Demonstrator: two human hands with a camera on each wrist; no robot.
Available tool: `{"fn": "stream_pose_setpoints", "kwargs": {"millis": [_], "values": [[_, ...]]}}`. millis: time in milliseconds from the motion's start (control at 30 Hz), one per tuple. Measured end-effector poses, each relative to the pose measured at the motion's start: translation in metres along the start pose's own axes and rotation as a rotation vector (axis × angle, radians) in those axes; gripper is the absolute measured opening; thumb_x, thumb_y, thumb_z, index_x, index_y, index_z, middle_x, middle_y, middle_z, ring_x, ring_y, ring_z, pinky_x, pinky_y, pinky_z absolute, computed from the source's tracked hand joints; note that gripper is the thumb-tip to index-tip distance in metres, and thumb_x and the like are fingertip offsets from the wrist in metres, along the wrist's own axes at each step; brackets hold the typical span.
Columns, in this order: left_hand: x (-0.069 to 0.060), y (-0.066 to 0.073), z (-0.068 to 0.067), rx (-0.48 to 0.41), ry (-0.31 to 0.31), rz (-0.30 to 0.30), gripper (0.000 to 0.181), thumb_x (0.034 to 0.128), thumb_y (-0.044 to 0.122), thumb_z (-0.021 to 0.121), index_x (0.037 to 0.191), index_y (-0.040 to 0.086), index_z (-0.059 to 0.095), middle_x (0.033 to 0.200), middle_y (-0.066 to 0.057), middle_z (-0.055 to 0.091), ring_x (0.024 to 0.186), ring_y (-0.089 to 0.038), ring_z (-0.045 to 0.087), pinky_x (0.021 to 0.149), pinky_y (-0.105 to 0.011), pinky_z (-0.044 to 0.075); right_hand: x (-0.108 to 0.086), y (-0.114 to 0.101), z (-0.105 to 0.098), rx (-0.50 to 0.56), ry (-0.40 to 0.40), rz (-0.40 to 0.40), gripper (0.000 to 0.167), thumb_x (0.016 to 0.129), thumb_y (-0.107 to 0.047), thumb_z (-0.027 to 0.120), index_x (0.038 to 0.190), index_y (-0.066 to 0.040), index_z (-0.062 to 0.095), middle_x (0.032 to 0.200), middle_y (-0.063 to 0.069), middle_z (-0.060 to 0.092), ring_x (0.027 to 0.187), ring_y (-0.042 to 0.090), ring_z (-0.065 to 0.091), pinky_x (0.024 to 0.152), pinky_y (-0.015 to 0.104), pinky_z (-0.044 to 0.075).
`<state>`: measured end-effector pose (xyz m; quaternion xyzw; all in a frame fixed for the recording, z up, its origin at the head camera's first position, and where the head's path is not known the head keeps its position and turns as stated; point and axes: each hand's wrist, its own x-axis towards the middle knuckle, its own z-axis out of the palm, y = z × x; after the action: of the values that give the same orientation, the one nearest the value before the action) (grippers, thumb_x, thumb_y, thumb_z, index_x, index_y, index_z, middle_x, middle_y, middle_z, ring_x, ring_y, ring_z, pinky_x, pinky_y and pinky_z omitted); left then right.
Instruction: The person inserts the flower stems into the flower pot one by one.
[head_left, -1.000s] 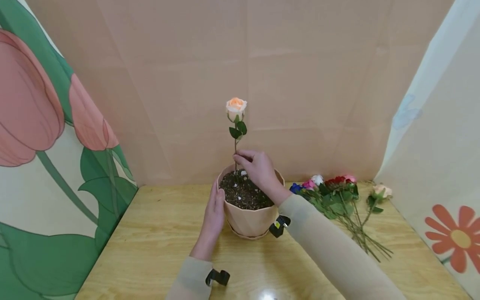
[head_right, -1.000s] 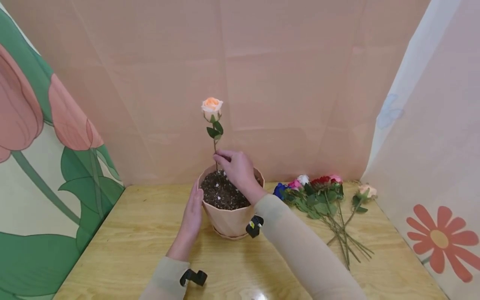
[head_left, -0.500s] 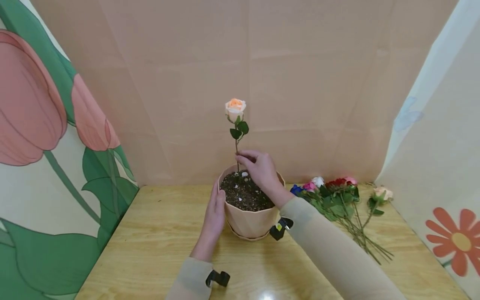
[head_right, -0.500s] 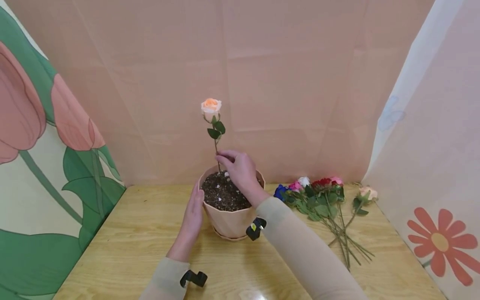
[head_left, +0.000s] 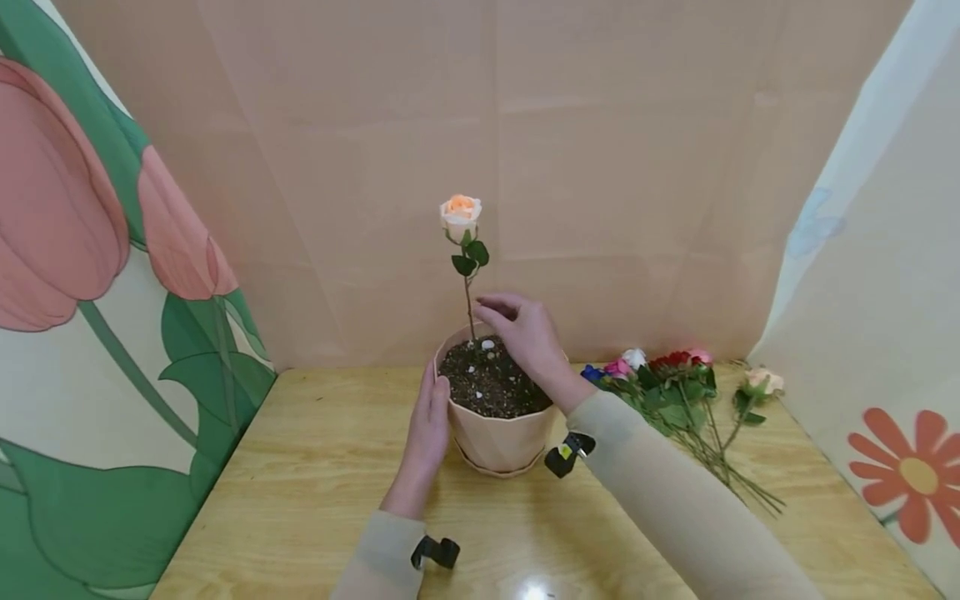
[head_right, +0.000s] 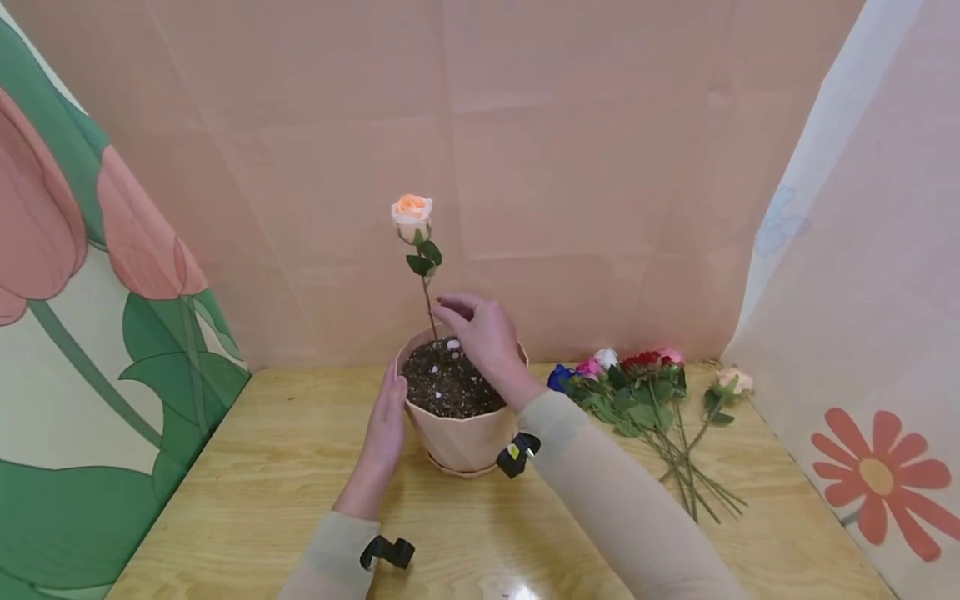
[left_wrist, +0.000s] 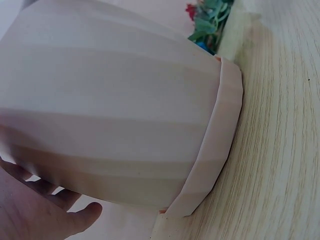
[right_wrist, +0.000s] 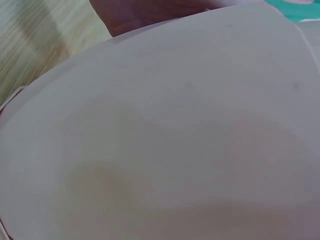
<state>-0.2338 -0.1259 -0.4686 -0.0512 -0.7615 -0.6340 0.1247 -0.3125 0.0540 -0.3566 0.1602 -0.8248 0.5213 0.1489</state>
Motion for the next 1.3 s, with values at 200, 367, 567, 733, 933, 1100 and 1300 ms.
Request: {"fn": "stream_pose_setpoints", "kwargs": {"millis": [200, 367, 567, 733, 933, 1100, 1300], "values": [[0.000, 0.000, 0.000, 0.002, 0.012, -0.026, 0.062, 0.1213, 0.046, 0.033, 0.179, 0.024, 0.022, 0.182, -0.008, 0.024, 0.166, -0.036, 0.022, 0.134, -0.060, 0.016, -0.005, 0.002, -0.017, 0.008, 0.011, 0.019, 0.031, 0.105, -0.025, 0.081, 0.130, -0.008, 0.082, 0.118, 0.007, 0.082, 0.103, 0.022, 0.076, 0.089, 0.039, 0.064], [-0.002, -0.002, 0.001, -0.010, 0.018, -0.038, 0.063, 0.1212, 0.047, 0.033, 0.179, 0.023, 0.023, 0.182, -0.011, 0.023, 0.166, -0.040, 0.021, 0.134, -0.063, 0.015, -0.015, 0.005, -0.038, -0.034, 0.024, 0.051, 0.035, 0.105, -0.029, 0.080, 0.133, -0.008, 0.080, 0.124, 0.008, 0.081, 0.112, 0.025, 0.074, 0.092, 0.042, 0.063], [-0.003, -0.001, 0.001, -0.013, 0.021, -0.025, 0.066, 0.1210, 0.047, 0.033, 0.178, 0.016, 0.023, 0.182, -0.014, 0.023, 0.166, -0.039, 0.020, 0.135, -0.059, 0.014, -0.028, 0.017, -0.073, -0.099, 0.044, 0.082, 0.041, 0.106, -0.036, 0.079, 0.137, -0.010, 0.079, 0.125, 0.008, 0.080, 0.112, 0.027, 0.073, 0.094, 0.046, 0.061], [-0.002, 0.000, 0.001, 0.003, 0.014, -0.030, 0.067, 0.1209, 0.049, 0.032, 0.178, 0.016, 0.021, 0.182, -0.013, 0.022, 0.166, -0.039, 0.020, 0.135, -0.059, 0.014, -0.042, 0.028, -0.103, -0.182, 0.049, 0.100, 0.047, 0.107, -0.042, 0.076, 0.144, -0.014, 0.075, 0.127, 0.008, 0.078, 0.112, 0.027, 0.072, 0.090, 0.044, 0.060], [-0.002, -0.001, -0.001, 0.005, 0.006, -0.023, 0.063, 0.1213, 0.047, 0.030, 0.179, 0.022, 0.021, 0.182, -0.011, 0.022, 0.166, -0.040, 0.020, 0.134, -0.063, 0.015, -0.059, 0.040, -0.136, -0.266, 0.047, 0.105, 0.052, 0.109, -0.047, 0.071, 0.149, -0.013, 0.071, 0.125, 0.010, 0.078, 0.103, 0.026, 0.073, 0.073, 0.029, 0.056], [-0.003, -0.001, -0.001, 0.003, 0.010, -0.011, 0.065, 0.1211, 0.047, 0.032, 0.179, 0.018, 0.021, 0.182, -0.013, 0.023, 0.166, -0.040, 0.020, 0.134, -0.061, 0.015, -0.073, 0.057, -0.164, -0.316, 0.060, 0.120, 0.056, 0.110, -0.049, 0.067, 0.151, -0.011, 0.069, 0.127, 0.013, 0.078, 0.100, 0.028, 0.073, 0.067, 0.022, 0.053], [-0.003, -0.001, 0.000, -0.008, 0.009, -0.008, 0.069, 0.1203, 0.051, 0.032, 0.178, 0.016, 0.021, 0.182, -0.014, 0.023, 0.166, -0.039, 0.020, 0.135, -0.059, 0.014, -0.089, 0.076, -0.196, -0.423, 0.085, 0.167, 0.064, 0.110, -0.057, 0.063, 0.155, -0.011, 0.065, 0.132, 0.017, 0.077, 0.103, 0.034, 0.075, 0.066, 0.032, 0.053]]}}
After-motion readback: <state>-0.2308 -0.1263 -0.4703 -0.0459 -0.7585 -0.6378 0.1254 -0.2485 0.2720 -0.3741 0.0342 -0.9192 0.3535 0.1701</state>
